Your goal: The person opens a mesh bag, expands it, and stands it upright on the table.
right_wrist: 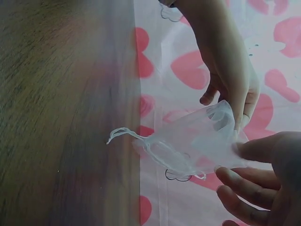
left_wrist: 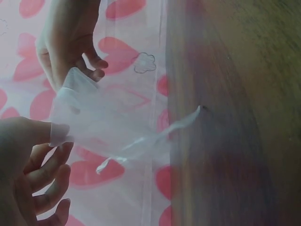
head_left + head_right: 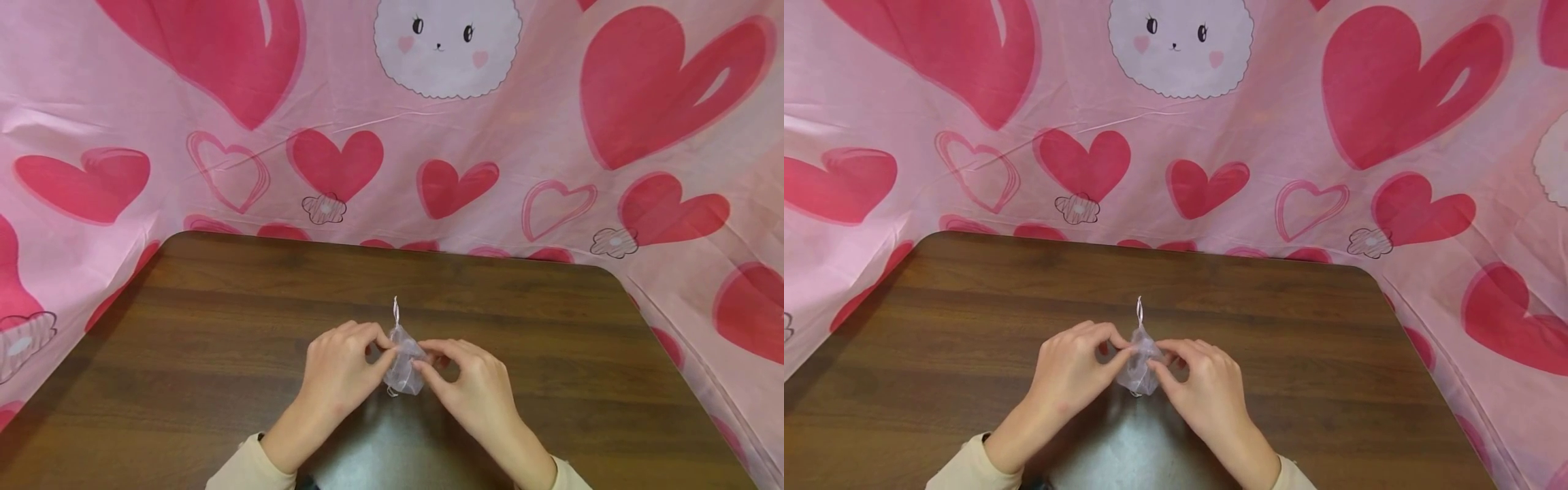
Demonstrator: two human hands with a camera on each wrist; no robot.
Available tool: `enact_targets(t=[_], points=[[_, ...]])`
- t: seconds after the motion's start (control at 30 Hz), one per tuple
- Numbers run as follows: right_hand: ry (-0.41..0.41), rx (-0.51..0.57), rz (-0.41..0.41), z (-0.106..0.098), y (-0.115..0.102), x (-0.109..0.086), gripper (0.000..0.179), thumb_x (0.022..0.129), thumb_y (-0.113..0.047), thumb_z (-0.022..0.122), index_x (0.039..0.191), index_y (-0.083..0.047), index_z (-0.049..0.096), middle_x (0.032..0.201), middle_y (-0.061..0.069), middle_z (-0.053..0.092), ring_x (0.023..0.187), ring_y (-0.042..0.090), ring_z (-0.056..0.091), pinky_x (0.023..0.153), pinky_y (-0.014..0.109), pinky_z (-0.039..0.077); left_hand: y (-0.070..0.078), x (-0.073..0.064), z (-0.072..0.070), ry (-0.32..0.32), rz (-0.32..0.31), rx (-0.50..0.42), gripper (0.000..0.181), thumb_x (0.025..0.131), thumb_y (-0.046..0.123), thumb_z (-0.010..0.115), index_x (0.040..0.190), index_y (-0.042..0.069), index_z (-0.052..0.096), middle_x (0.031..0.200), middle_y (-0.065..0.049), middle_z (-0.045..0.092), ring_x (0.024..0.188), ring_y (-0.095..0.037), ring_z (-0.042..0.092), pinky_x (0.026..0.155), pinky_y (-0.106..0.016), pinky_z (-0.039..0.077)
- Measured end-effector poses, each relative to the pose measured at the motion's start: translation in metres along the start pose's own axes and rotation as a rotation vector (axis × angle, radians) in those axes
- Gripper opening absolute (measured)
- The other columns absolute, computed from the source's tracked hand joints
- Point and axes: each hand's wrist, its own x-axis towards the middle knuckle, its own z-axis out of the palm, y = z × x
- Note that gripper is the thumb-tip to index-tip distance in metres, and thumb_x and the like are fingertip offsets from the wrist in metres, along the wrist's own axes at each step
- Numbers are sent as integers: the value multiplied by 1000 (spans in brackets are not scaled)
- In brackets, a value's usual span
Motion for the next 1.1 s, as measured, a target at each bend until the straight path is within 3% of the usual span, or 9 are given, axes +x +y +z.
enact_targets(t=[0.23, 0.53, 0.77, 0.97, 1.1], points=[[2, -60, 1, -1, 1, 2, 30, 68, -3, 88, 91, -19, 78, 72, -15, 63, 63, 1, 55, 51, 21, 41, -3, 2, -1, 17, -16, 12, 18, 72, 21, 85, 74, 28, 68, 65, 15, 58, 58, -3, 50, 49, -23, 38], [11, -61, 32, -3, 3, 4, 20, 72, -7, 87, 82, -22, 77, 69, -19, 60, 61, 1, 54, 50, 21, 40, -4, 2, -2, -46, 5, 21, 24, 72, 15, 84, 88, 27, 71, 79, 15, 62, 66, -3, 53, 52, -24, 41], [18, -60, 52, -3, 5, 4, 25, 69, -6, 88, 79, -24, 75, 72, -20, 61, 59, 0, 52, 49, 21, 39, -3, 2, -2, -109, 85, 35, 20, 75, 31, 85, 92, 29, 75, 84, 20, 65, 72, -5, 60, 56, -27, 47], [21, -52, 50, -3, 4, 3, 28, 66, -4, 90, 76, -23, 71, 72, -19, 61, 58, -2, 48, 49, 20, 39, -2, 2, -2, -101, 112, 55, 6, 79, 34, 81, 85, 33, 79, 81, 22, 65, 71, -5, 58, 56, -26, 46], [13, -49, 56, -3, 4, 4, 27, 66, -7, 89, 76, -24, 71, 74, -19, 62, 58, -2, 47, 50, 20, 39, -2, 2, -2, -97, 112, 36, 15, 77, 42, 82, 89, 35, 78, 82, 23, 65, 72, -4, 59, 56, -27, 47]])
